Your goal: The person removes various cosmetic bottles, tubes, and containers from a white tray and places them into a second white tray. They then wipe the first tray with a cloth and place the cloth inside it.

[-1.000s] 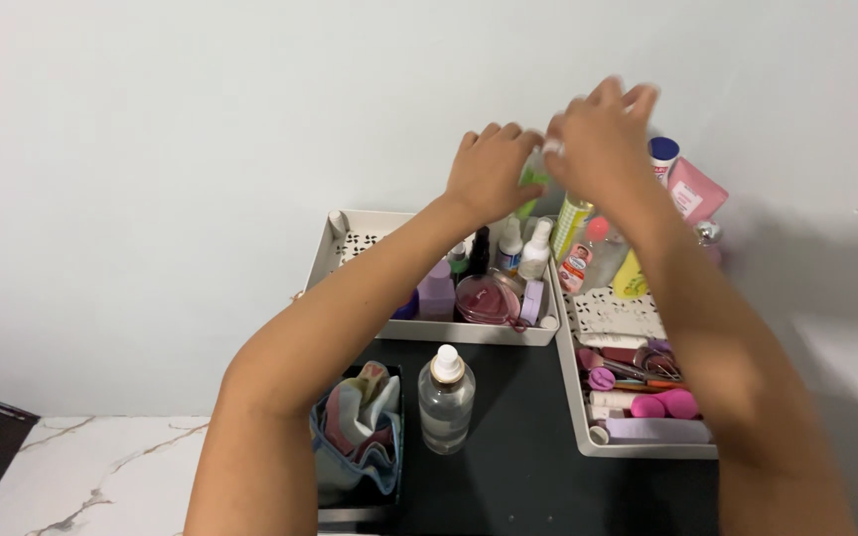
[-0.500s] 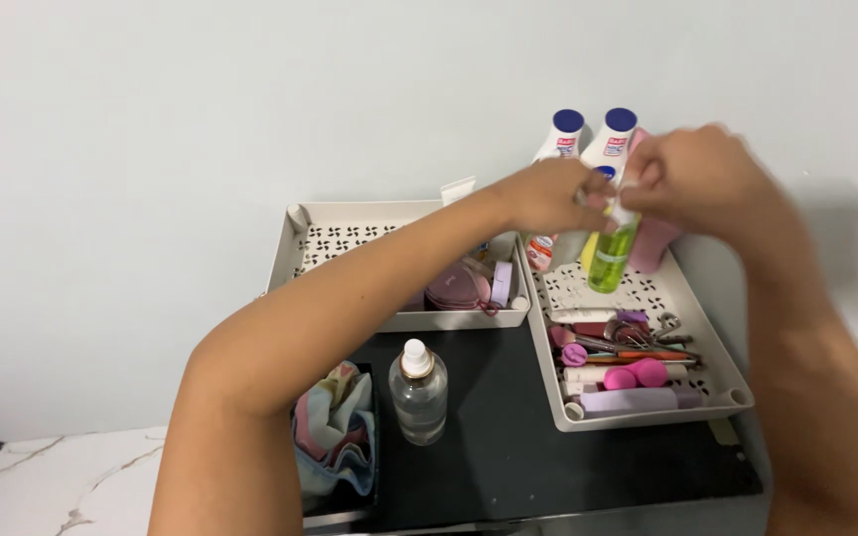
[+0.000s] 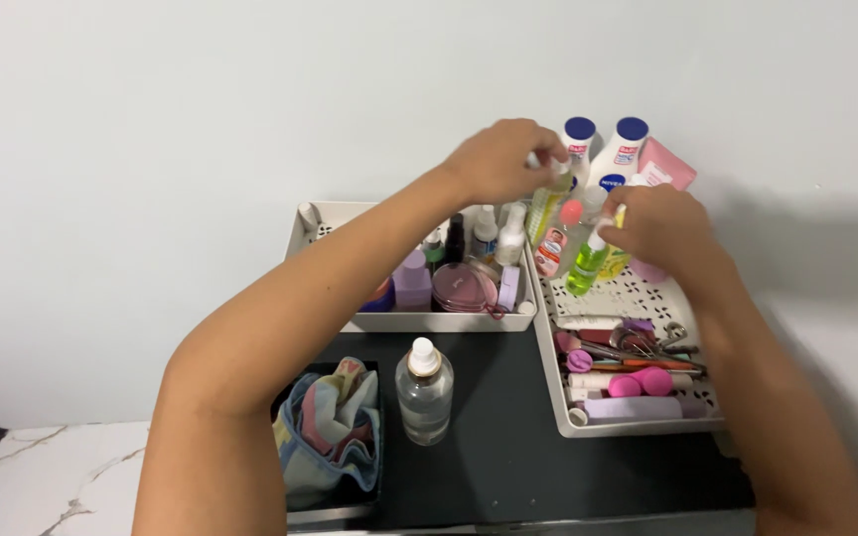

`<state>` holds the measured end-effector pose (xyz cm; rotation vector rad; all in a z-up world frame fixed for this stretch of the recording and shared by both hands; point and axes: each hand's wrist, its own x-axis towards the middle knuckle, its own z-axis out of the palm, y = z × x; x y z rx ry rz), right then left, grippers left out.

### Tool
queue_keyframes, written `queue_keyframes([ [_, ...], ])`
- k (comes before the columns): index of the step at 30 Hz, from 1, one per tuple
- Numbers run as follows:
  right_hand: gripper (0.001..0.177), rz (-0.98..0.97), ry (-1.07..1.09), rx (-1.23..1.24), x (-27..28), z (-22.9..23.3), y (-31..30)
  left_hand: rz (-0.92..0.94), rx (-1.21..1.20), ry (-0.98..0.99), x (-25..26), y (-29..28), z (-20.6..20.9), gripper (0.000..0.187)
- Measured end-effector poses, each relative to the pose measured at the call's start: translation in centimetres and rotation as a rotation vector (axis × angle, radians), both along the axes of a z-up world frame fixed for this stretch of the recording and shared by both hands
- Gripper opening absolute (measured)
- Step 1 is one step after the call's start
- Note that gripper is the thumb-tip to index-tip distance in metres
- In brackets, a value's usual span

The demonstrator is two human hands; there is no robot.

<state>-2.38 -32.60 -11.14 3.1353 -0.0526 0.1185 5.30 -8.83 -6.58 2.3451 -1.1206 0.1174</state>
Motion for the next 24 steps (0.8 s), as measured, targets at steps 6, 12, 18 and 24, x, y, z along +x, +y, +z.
queue_keyframes([
  [6,0.041,0.001,0.058,-0.026,-4.0,6.7,3.8,0.322,0.255,-0.257,1.3,4.4,-1.1,0.039],
  [12,0.021,0.280,-0.258,-0.101,3.1,3.6,8.7,0.483,0.432,-0.327,3.1,5.5,-4.5,0.050],
  [18,0.018,0.425,-0.292,-0.168,8.9,-0.3,13.8,0.482,0.326,-0.422,7.3,4.9,-8.3,0.019],
  [24,0.013,0.538,-0.501,0.416,5.9,4.7,11.8,0.372,-0.016,-0.787,2.1,6.5,-0.5,0.012],
])
